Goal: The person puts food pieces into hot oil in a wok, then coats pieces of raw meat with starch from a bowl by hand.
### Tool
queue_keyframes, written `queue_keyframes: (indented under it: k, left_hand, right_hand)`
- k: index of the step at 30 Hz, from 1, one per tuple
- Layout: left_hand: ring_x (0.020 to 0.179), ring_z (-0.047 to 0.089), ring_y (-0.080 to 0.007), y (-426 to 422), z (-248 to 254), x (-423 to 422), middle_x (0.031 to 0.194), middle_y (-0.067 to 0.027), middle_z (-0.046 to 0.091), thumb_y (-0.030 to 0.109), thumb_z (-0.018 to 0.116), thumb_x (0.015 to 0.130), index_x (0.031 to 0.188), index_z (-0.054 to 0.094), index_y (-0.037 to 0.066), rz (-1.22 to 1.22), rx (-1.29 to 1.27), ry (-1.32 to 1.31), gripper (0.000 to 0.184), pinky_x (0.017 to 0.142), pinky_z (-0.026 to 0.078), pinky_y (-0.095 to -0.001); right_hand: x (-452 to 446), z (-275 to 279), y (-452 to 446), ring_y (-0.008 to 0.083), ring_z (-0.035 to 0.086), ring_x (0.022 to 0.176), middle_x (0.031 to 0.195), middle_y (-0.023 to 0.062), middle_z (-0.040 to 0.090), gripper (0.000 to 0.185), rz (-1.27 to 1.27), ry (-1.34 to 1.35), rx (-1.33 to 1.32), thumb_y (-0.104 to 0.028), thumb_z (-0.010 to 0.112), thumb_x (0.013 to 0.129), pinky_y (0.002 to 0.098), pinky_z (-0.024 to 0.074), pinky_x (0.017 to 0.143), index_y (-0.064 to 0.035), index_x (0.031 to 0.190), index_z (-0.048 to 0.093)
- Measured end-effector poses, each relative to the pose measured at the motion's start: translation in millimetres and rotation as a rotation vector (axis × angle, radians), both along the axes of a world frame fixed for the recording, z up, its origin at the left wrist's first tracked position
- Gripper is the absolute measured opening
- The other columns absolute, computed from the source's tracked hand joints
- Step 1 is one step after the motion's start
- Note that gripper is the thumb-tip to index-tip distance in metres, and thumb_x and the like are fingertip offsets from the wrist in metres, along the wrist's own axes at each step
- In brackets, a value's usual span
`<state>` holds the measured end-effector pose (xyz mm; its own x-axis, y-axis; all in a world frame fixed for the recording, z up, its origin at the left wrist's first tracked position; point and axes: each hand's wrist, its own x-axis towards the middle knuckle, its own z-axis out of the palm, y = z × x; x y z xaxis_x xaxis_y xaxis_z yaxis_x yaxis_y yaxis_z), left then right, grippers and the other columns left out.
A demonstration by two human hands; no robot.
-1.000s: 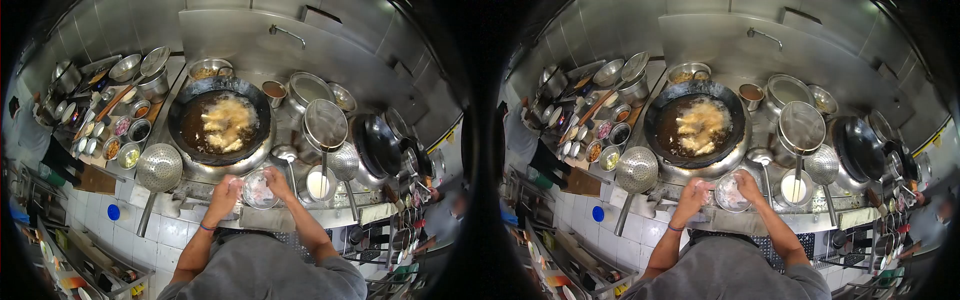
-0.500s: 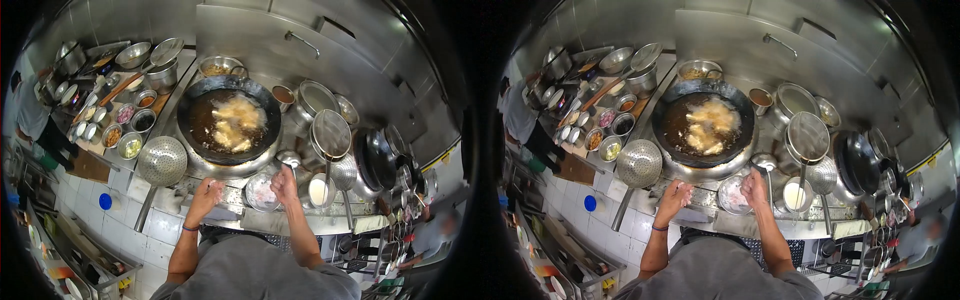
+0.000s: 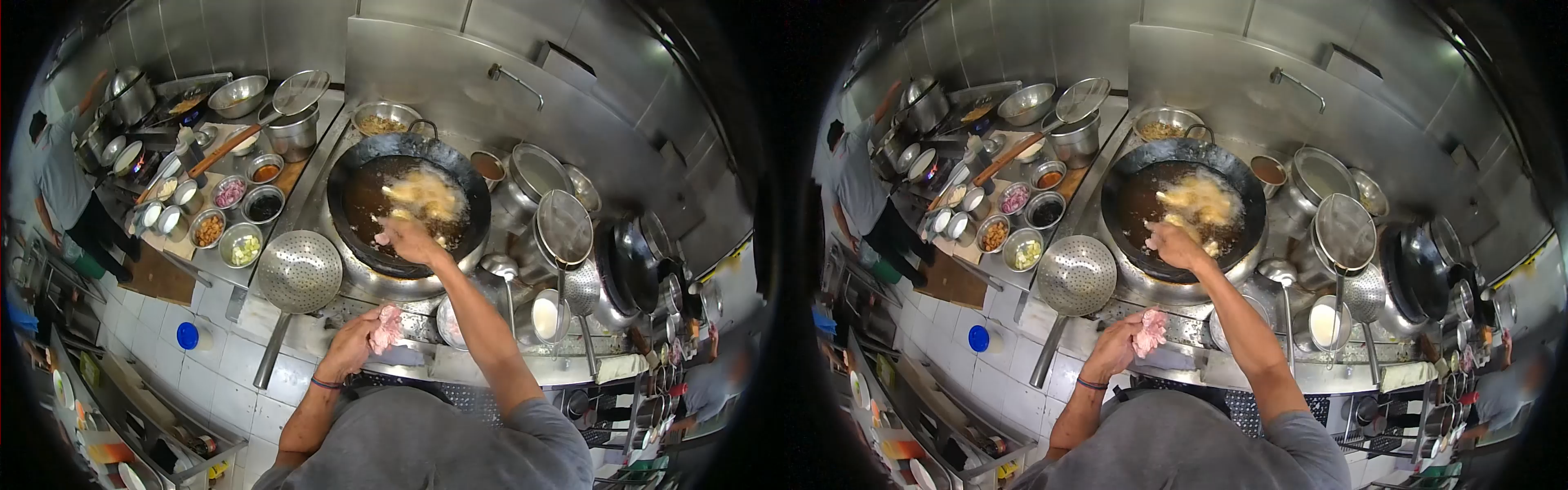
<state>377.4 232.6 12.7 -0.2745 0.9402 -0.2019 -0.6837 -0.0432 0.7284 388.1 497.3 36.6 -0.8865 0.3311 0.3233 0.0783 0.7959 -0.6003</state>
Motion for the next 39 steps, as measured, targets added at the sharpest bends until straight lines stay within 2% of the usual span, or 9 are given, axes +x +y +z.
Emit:
queue_keyframes:
  k: [6,12,15,16,19,26,30,32,39]
  left_hand:
    - [0.084,0.062,-0.0112,-15,4,-23,0.107,-0.0077,0.067,0.008,0.055,0.099,0.133,0.055,-0.002,-0.020,-0.011,0.089,0.036,0.068,0.050,-0.0246]
    - [0.073,0.058,-0.0081,16,10,-16,0.092,-0.0042,0.065,0.015,0.062,0.099,0.119,0.060,0.002,-0.139,0.031,0.276,0.024,0.061,0.047,-0.0232]
    - [0.070,0.058,-0.0072,35,7,-17,0.089,-0.0021,0.064,0.019,0.064,0.098,0.112,0.062,0.005,-0.215,0.058,0.261,0.019,0.055,0.044,-0.0221]
    - [0.069,0.057,-0.0066,42,4,-17,0.087,-0.0013,0.063,0.019,0.064,0.098,0.112,0.062,0.005,-0.240,0.067,0.213,0.019,0.055,0.043,-0.0217]
    - [0.066,0.054,-0.0045,57,9,-2,0.084,0.0012,0.062,0.020,0.064,0.099,0.113,0.062,0.006,-0.283,0.056,0.192,0.020,0.053,0.040,-0.0202]
    - [0.061,0.044,-0.0007,83,-5,23,0.073,0.0065,0.057,0.023,0.057,0.103,0.105,0.067,0.004,-0.238,0.028,0.396,0.022,0.051,0.035,-0.0192]
    - [0.061,0.044,-0.0004,90,-3,34,0.071,0.0080,0.055,0.023,0.056,0.103,0.101,0.069,0.004,-0.229,-0.005,0.413,0.024,0.052,0.035,-0.0194]
    - [0.062,0.045,-0.0004,93,-1,40,0.074,0.0077,0.056,0.023,0.057,0.103,0.101,0.069,0.003,-0.242,-0.021,0.396,0.023,0.053,0.035,-0.0192]
    - [0.070,0.058,-0.0170,112,0,72,0.078,-0.0077,0.061,0.015,0.065,0.096,0.095,0.068,0.002,0.124,0.069,1.090,0.014,0.063,0.046,-0.0312]
  right_hand:
    - [95,97,-74,0.0368,0.066,0.100,0.109,0.0225,0.068,0.030,0.003,0.044,-0.201,-0.010,0.063,0.094,0.0382,0.0501,0.092,0.0003,0.122,0.065]
    - [121,61,-121,0.0272,0.070,0.093,0.103,0.0160,0.072,0.039,0.060,0.003,-0.094,-0.016,0.077,0.085,0.0363,0.0548,0.084,0.0038,0.117,0.065]
    - [138,22,-101,0.0192,0.069,0.092,0.102,0.0099,0.072,0.036,-0.059,-0.042,-0.683,-0.010,0.075,0.088,0.0309,0.0548,0.082,0.0024,0.120,0.064]
    - [145,14,-96,0.0117,0.066,0.085,0.096,0.0053,0.070,0.024,-0.100,-0.002,-0.649,-0.006,0.070,0.092,0.0261,0.0539,0.075,0.0005,0.113,0.064]
    - [160,10,-90,0.0106,0.063,0.077,0.090,0.0055,0.068,0.013,-0.186,0.179,-0.963,-0.004,0.067,0.094,0.0254,0.0520,0.068,-0.0013,0.104,0.061]
    - [182,11,-78,0.0067,0.056,0.073,0.089,0.0023,0.064,0.017,-0.274,0.204,-1.057,-0.012,0.059,0.100,0.0224,0.0474,0.064,0.0000,0.113,0.060]
    - [195,7,-66,0.0095,0.057,0.075,0.092,0.0047,0.068,0.026,-0.196,-0.005,-0.946,-0.014,0.060,0.100,0.0264,0.0476,0.069,0.0011,0.120,0.066]
    - [200,7,-59,0.0162,0.063,0.077,0.091,0.0096,0.069,0.023,-0.127,-0.015,-0.675,-0.014,0.064,0.097,0.0295,0.0501,0.072,-0.0004,0.114,0.070]
    - [215,11,-39,0.0331,0.067,0.071,0.082,0.0182,0.068,0.014,-0.174,0.040,-0.322,-0.011,0.070,0.088,0.0383,0.0517,0.064,0.0000,0.096,0.073]
